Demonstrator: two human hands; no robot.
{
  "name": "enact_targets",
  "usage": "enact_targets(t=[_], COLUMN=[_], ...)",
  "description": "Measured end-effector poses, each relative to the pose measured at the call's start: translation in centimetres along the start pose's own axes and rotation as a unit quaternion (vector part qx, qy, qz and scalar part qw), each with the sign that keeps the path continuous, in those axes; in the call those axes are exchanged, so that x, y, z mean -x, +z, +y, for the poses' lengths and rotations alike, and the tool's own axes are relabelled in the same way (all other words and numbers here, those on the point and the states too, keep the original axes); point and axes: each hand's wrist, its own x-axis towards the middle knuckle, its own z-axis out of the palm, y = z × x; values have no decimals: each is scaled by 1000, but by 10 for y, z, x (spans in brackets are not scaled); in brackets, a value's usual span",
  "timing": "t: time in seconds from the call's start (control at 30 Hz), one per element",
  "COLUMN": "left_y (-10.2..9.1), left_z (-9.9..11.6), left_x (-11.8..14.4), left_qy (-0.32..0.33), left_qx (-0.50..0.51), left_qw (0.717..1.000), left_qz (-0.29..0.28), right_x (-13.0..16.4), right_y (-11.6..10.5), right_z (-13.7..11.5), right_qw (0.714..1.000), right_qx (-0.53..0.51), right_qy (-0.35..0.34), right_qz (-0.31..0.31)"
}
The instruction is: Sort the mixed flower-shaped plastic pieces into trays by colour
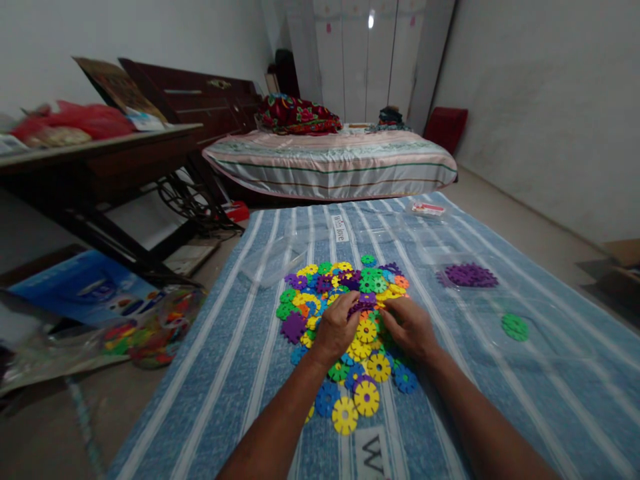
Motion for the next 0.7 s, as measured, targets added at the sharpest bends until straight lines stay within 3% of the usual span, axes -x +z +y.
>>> enact_targets(t=[0.7], left_y=[-3], left_z=[3], left_x=[-2], left_qy=[21], left_qx=[51], left_qw=[998], left_qz=[15], right_x=[-2], right_y=[-1], right_z=[-1], right_qw=[1000], right_qx=[15], right_qy=[-2], right_qz=[-1])
